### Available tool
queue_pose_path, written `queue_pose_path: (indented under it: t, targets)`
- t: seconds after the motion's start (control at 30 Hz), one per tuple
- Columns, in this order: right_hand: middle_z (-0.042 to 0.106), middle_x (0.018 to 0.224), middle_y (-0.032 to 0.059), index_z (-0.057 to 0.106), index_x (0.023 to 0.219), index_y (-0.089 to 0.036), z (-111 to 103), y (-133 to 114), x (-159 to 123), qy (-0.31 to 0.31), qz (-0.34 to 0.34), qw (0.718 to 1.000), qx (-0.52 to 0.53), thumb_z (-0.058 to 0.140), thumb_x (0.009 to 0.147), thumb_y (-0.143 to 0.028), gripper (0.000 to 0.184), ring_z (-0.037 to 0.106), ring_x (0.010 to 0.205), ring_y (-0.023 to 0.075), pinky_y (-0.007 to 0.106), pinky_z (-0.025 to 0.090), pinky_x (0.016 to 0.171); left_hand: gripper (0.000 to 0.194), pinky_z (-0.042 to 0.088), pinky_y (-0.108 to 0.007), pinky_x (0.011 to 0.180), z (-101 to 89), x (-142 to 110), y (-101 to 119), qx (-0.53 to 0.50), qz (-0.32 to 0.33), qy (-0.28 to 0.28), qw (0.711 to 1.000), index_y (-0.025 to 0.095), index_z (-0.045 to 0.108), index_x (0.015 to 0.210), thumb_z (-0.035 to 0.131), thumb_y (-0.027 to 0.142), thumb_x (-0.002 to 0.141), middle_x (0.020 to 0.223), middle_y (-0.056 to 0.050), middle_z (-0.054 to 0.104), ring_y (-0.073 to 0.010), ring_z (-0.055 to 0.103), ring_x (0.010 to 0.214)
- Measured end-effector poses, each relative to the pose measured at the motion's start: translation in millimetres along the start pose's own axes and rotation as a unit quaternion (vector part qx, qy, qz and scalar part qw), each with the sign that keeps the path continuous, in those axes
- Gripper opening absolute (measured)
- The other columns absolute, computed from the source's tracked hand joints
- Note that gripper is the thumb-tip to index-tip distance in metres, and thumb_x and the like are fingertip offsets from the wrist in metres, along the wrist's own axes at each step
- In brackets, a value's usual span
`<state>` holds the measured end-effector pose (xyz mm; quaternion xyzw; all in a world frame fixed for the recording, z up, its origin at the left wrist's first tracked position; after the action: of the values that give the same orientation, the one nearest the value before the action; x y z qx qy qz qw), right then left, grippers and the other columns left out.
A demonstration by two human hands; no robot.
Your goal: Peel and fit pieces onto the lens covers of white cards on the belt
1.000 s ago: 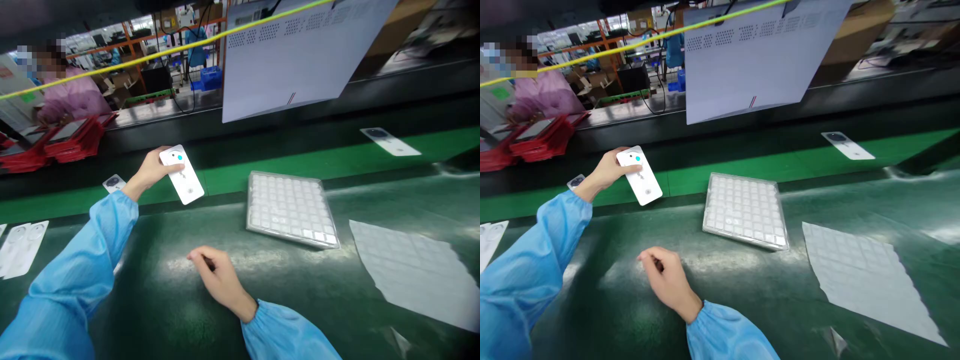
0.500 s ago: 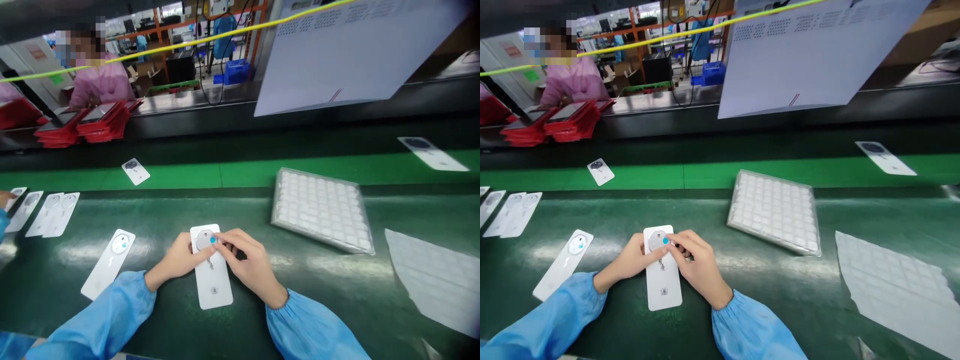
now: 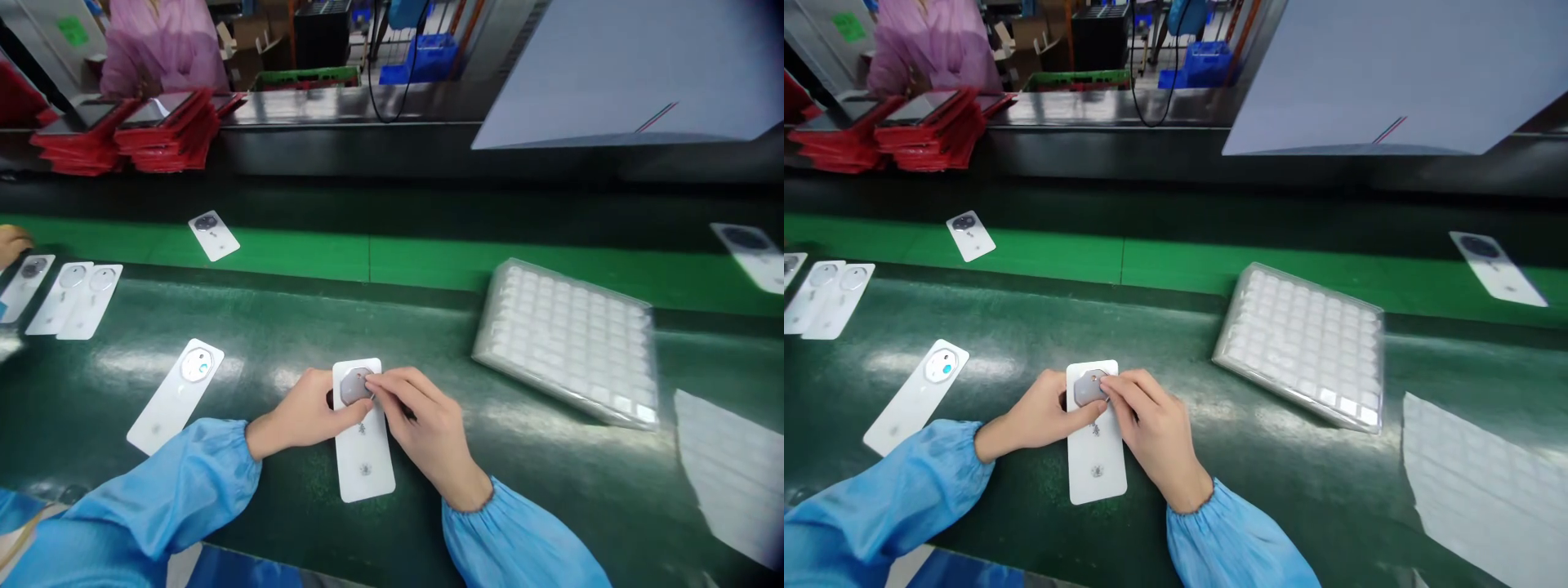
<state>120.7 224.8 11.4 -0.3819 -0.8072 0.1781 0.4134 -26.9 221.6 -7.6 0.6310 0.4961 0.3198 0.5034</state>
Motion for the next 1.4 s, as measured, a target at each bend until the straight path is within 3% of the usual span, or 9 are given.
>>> queue_pose_path:
  t: [0.3, 0.5, 0.67, 0.83, 1.0, 1.07, 1.17, 1.27, 1.4]
  targets:
    - [0.059, 0.087, 0.002, 0.052, 0.094, -0.022, 18, -2, 1, -0.072, 0.015, 0.988, -0.136, 0.035, 0.105, -0.013, 0.022, 0.052, 0.054, 0.0125, 0.027, 0.035, 0.047, 0.018, 0.038, -0.022, 0.06, -0.2, 1, 0, 0.015, -0.006, 0.002, 1.0, 0.016, 0.06, 0.076, 0.065, 0.028, 0.088, 0.07, 0.004, 0.057, -0.011, 0.052, 0.066]
    - [0.053, 0.087, 0.0016, 0.047, 0.092, -0.023, 12, 2, 3, -0.051, 0.078, 0.995, 0.025, 0.037, 0.103, -0.014, 0.018, 0.054, 0.07, 0.0154, 0.026, 0.042, 0.061, 0.02, 0.04, -0.021, 0.059, -0.9, 0, 1, -0.013, -0.017, -0.007, 1.0, 0.016, 0.063, 0.079, 0.066, 0.032, 0.09, 0.072, 0.002, 0.058, -0.0112, 0.052, 0.066]
    - [0.051, 0.08, 0.001, 0.048, 0.085, -0.023, -25, 1, -1, -0.017, 0.153, 0.975, 0.161, 0.04, 0.108, -0.024, 0.025, 0.05, 0.072, 0.0161, 0.029, 0.041, 0.067, 0.023, 0.045, -0.022, 0.059, -5.5, 0, 3, 0.032, -0.018, 0.005, 0.999, 0.015, 0.066, 0.078, 0.064, 0.034, 0.09, 0.074, -0.001, 0.068, -0.0142, 0.061, 0.067]
    - [0.055, 0.078, 0.0045, 0.055, 0.084, -0.022, -102, 19, -114, -0.056, 0.285, 0.9, 0.327, 0.049, 0.106, -0.037, 0.027, 0.056, 0.072, 0.0193, 0.034, 0.043, 0.066, 0.029, 0.052, -0.024, 0.059, -8.3, 2, 4, 0.085, -0.024, -0.002, 0.996, 0.015, 0.071, 0.08, 0.064, 0.041, 0.091, 0.08, -0.005, 0.077, -0.0208, 0.072, 0.071]
    - [0.039, 0.055, -0.0034, 0.035, 0.06, -0.024, -180, 61, -292, 0.149, 0.463, 0.827, 0.282, 0.069, 0.076, -0.078, 0.066, 0.039, 0.044, 0.0125, 0.029, 0.035, 0.043, 0.037, 0.056, -0.027, 0.057, -15.5, 7, 1, 0.15, -0.053, 0.016, 0.987, 0.019, 0.076, 0.078, 0.069, 0.055, 0.083, 0.079, -0.005, 0.08, -0.025, 0.075, 0.069]
    - [0.04, 0.052, -0.0042, 0.035, 0.058, -0.025, -184, 80, -348, 0.17, 0.559, 0.794, 0.171, 0.064, 0.069, -0.09, 0.071, 0.04, 0.043, 0.0126, 0.029, 0.039, 0.042, 0.04, 0.057, -0.028, 0.055, -18.6, 9, 0, 0.175, -0.067, 0.031, 0.982, 0.02, 0.077, 0.077, 0.071, 0.059, 0.078, 0.081, -0.006, 0.081, -0.0276, 0.077, 0.071]
    - [0.062, 0.066, 0.0001, 0.062, 0.075, -0.019, -165, 105, -398, 0.148, 0.654, 0.74, 0.057, 0.059, 0.092, -0.071, 0.055, 0.059, 0.056, 0.0148, 0.031, 0.055, 0.055, 0.042, 0.059, -0.03, 0.053, -20.1, 11, -1, 0.182, -0.083, 0.046, 0.979, 0.02, 0.078, 0.078, 0.073, 0.061, 0.073, 0.083, -0.008, 0.082, -0.0307, 0.078, 0.072]
    - [0.072, 0.096, 0.004, 0.068, 0.104, -0.014, -142, 117, -424, 0.118, 0.714, 0.689, -0.034, 0.062, 0.102, -0.045, 0.032, 0.069, 0.08, 0.0153, 0.034, 0.06, 0.076, 0.043, 0.062, -0.033, 0.056, -19.1, 10, 2, 0.171, -0.092, 0.05, 0.98, 0.02, 0.079, 0.079, 0.074, 0.062, 0.071, 0.085, -0.009, 0.082, -0.0323, 0.079, 0.075]
    - [0.07, 0.077, 0.0053, 0.069, 0.086, -0.015, -139, 118, -427, 0.105, 0.72, 0.681, -0.082, 0.062, 0.096, -0.055, 0.041, 0.068, 0.072, 0.021, 0.035, 0.057, 0.068, 0.042, 0.063, -0.033, 0.058, -18.0, 9, 4, 0.163, -0.097, 0.05, 0.981, 0.02, 0.077, 0.079, 0.075, 0.062, 0.071, 0.084, -0.008, 0.082, -0.0323, 0.078, 0.075]
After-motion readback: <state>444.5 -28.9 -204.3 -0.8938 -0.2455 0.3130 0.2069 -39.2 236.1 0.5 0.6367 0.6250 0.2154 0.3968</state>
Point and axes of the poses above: each hand's wrist, its own x-axis towards the middle knuckle, its own z-axis out of the palm, y = z × x, the point moved 7 cm from there along x, towards the middle knuckle
